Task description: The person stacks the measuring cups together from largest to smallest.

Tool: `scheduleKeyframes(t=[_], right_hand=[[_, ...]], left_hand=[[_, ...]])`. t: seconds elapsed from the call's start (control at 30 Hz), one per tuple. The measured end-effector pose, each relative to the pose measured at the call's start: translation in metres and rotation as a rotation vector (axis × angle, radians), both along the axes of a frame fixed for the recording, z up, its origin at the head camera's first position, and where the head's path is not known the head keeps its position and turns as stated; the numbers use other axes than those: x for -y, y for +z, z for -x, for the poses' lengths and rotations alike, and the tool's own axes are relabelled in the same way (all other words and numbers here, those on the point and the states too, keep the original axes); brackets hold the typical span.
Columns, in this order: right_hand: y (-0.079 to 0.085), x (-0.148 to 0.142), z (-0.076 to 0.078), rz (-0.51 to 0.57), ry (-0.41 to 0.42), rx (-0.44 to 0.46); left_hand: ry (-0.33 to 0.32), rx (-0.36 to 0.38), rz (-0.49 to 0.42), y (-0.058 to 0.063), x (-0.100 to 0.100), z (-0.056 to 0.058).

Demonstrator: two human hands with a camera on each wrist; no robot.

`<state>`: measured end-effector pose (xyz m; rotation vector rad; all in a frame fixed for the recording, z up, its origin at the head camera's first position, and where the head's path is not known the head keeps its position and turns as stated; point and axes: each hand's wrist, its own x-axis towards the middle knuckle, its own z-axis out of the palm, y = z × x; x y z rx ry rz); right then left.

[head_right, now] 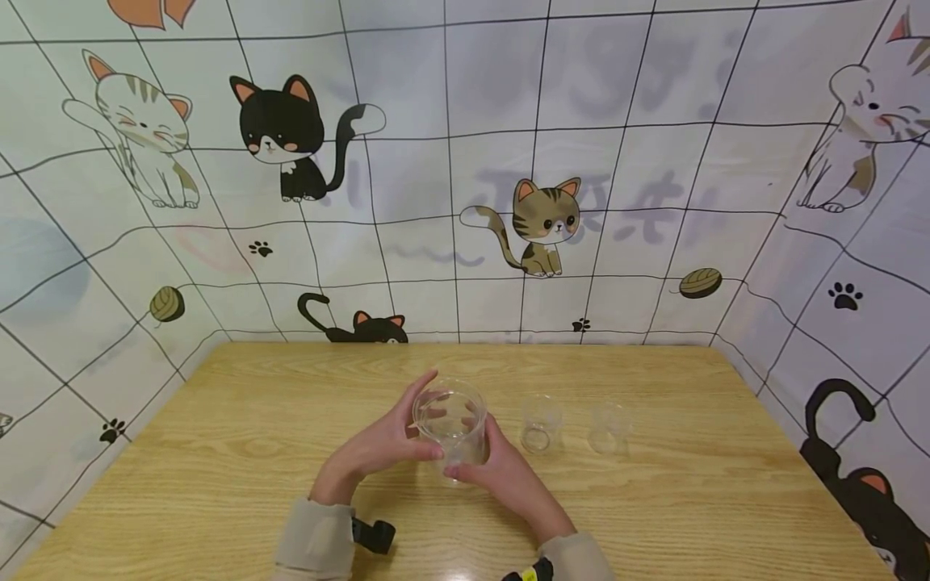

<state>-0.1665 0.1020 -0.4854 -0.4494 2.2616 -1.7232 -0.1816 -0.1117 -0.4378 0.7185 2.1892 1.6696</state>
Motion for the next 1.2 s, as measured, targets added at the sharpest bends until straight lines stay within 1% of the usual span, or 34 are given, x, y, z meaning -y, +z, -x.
scheduleKeyframes(t=[0.1, 0.27, 0.33, 0.5, 0.6, 0.73, 0.93, 1.1, 1.2], right_hand=[[0.000, 0.000, 0.000, -0.004, -0.005, 0.004], [0.000, 0.000, -0.001, -0.019, -0.020, 0.002], [0.000, 0.000, -0.001, -0.020, -0.024, -0.002], [0.000, 0.000, -0.001, -0.034, -0.029, -0.018], [-0.001, 0.000, -0.001, -0.051, -0.035, -0.026], [-0.001, -0.001, -0.001, -0.078, -0.051, -0.034], [0.000, 0.000, -0.001, -0.099, -0.063, -0.036], [0.001, 0.000, -0.001, -0.101, -0.064, -0.031], [0.001, 0.000, -0.001, -0.102, -0.064, -0.025]], left_hand=[[-0.004, 0.017, -0.027, -0.003, 0.000, 0.001], [-0.009, 0.088, -0.097, -0.010, 0.003, 0.002], [-0.006, 0.110, -0.111, -0.012, 0.004, 0.003], [-0.040, 0.099, -0.136, -0.017, 0.004, 0.005], [-0.064, 0.079, -0.124, -0.019, 0.003, 0.006], [-0.070, 0.081, -0.089, -0.022, 0.001, 0.007], [-0.082, 0.097, -0.088, -0.022, -0.001, 0.006], [-0.106, 0.091, -0.114, -0.025, -0.001, 0.007], [-0.119, 0.106, -0.146, -0.027, -0.002, 0.007]])
